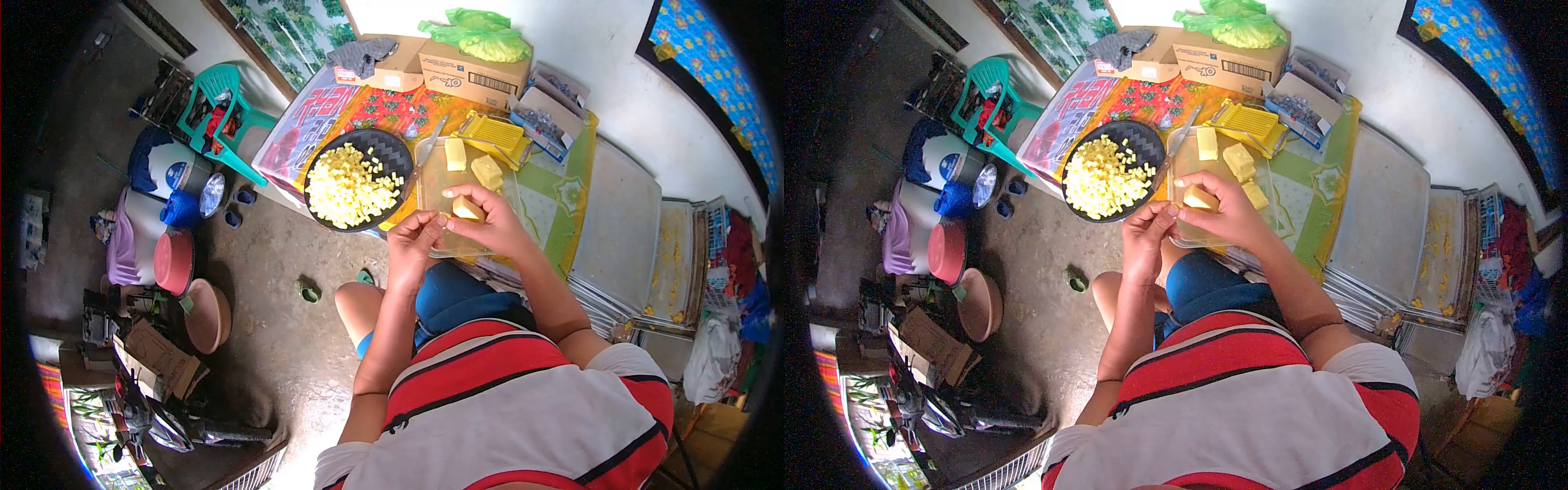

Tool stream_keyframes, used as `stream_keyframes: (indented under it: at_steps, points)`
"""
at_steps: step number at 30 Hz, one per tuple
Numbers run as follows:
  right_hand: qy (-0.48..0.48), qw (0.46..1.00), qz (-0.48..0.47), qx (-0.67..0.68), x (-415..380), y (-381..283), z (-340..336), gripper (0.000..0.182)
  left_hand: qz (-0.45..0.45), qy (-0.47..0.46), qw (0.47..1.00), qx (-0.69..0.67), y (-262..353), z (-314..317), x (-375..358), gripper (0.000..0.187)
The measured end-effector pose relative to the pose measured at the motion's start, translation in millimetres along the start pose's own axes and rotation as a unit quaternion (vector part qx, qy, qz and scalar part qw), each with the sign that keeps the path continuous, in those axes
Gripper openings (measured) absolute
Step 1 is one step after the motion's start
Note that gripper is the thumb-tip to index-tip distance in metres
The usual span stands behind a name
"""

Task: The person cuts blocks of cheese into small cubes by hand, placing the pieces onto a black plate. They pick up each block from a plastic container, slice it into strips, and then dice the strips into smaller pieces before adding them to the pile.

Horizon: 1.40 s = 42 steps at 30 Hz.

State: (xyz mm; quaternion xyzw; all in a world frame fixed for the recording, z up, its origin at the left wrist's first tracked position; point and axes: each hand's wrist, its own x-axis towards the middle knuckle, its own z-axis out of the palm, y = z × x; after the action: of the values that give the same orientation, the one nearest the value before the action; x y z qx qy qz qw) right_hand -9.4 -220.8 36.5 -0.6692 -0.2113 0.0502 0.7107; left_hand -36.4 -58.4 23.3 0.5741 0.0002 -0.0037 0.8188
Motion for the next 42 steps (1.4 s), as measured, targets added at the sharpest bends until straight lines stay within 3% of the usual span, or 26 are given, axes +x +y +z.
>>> stream_keyframes:
  at_steps: [15, 18, 27, 33, 36, 42]
  points:
    - [-0.020, 1.000, 0.008, -0.010, 2.1, 3.3, -5.4, 0.041, -0.069, 0.006, 0.994, -0.087, -7.0, -2.6, 1.6, 0.015]
    - [-0.021, 0.996, 0.060, 0.065, 1.8, 3.7, -7.0, 0.040, -0.090, -0.002, 0.987, -0.134, -2.8, -1.0, -0.1, 0.017]
    - [0.042, 0.996, -0.006, 0.074, 9.1, 25.2, -2.4, 0.037, -0.155, 0.000, 0.970, -0.185, -15.5, -2.6, 8.0, 0.018]
    - [0.080, 0.989, 0.063, 0.110, 8.0, 18.7, -8.6, 0.037, -0.196, -0.001, 0.935, -0.295, -23.8, -9.5, 13.1, 0.019]
    - [0.046, 0.998, -0.028, 0.017, 9.1, 27.6, -7.8, 0.036, -0.206, 0.006, 0.937, -0.283, -21.5, -8.9, 13.2, 0.018]
    - [0.031, 0.999, -0.032, 0.019, 7.9, 21.9, -1.7, 0.034, -0.196, -0.029, 0.945, -0.262, -26.3, -10.3, 13.0, 0.013]
